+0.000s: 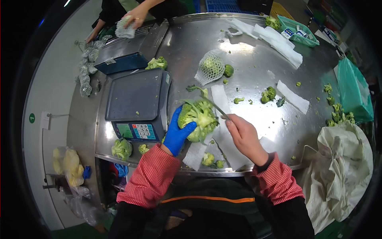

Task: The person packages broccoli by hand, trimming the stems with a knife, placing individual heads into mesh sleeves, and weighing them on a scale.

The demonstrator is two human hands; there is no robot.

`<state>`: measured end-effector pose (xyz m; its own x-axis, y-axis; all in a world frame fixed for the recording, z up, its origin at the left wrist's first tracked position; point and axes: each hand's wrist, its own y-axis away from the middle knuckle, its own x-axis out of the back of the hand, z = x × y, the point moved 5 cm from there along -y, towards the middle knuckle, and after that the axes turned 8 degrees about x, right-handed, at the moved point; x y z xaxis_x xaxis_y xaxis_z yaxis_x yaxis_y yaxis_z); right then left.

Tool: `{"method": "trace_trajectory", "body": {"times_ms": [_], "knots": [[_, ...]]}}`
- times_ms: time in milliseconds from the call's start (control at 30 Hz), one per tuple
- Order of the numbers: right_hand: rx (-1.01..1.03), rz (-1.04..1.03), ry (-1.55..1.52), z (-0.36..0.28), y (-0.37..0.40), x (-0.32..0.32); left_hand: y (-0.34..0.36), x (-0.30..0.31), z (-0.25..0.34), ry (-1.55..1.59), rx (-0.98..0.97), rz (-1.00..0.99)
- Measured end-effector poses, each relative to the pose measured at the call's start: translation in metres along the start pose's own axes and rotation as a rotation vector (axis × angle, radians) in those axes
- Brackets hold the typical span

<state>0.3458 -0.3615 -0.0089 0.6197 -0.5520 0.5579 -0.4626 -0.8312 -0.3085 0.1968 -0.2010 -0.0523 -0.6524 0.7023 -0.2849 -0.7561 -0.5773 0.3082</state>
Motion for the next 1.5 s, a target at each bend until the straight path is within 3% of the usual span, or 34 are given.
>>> {"method": "trace_trajectory", "body": {"times_ms": [33,133,267,400,467,600,667,767,867,967,1067,1100,1167,1200,1300,1367,1467,1500], "knots": [[0.113,0.064,0.134,-0.007,0.005,0.004,0.003,0.007,0.004,-0.139,-0.089,0.086],[0.115,-0.046,0.418,-0.023,0.013,0.006,0.003,0.017,0.009,-0.245,-0.197,0.153],[0.185,-0.047,0.53,-0.009,0.012,-0.004,0.008,0.011,0.013,-0.327,-0.322,0.157],[-0.644,0.062,-0.447,0.08,0.032,0.006,0.008,0.021,0.02,-0.348,-0.369,0.19],[-0.651,0.034,-0.553,0.073,0.035,0.002,0.006,0.043,0.023,-0.284,-0.32,0.247],[-0.344,-0.165,-0.236,0.051,0.038,-0.039,-0.021,0.118,0.04,0.011,-0.12,0.277],[-0.305,-0.3,-0.153,0.039,0.041,-0.064,-0.03,0.165,0.051,-0.124,-0.12,0.531],[-0.325,-0.394,-0.169,0.027,0.04,-0.098,-0.038,0.206,0.052,-0.328,0.034,0.627],[-0.288,-0.418,-0.137,0.005,0.023,-0.133,-0.04,0.216,0.055,-0.451,-0.041,0.638],[-0.331,-0.448,0.012,0.009,0.01,-0.18,-0.015,0.212,0.065,-0.429,-0.187,0.798],[-0.253,-0.396,-0.189,0.028,0.012,-0.222,0.024,0.207,0.058,-0.389,-0.422,0.865],[-0.365,-0.423,-0.341,0.04,0.015,-0.228,0.043,0.199,0.053,-0.43,-0.45,0.904],[-0.637,-0.445,-0.658,0.051,0.022,-0.226,0.065,0.192,0.005,-0.253,-0.415,0.729],[-0.786,-0.444,-0.833,0.046,0.023,-0.218,0.071,0.188,-0.025,-0.137,-0.264,0.628],[-0.765,-0.272,-0.956,0.021,0.016,-0.186,0.076,0.131,-0.071,-0.025,0.211,0.463],[-0.704,-0.191,-1.004,0.009,0.012,-0.173,0.057,0.089,-0.078,0.04,-0.241,0.14],[-0.638,-0.114,-1.051,-0.009,0.005,-0.153,0.035,0.049,-0.04,0.168,-0.226,0.248],[-0.583,-0.205,-0.962,-0.016,0.002,-0.142,0.025,0.044,-0.034,0.234,-0.143,0.253]]}}
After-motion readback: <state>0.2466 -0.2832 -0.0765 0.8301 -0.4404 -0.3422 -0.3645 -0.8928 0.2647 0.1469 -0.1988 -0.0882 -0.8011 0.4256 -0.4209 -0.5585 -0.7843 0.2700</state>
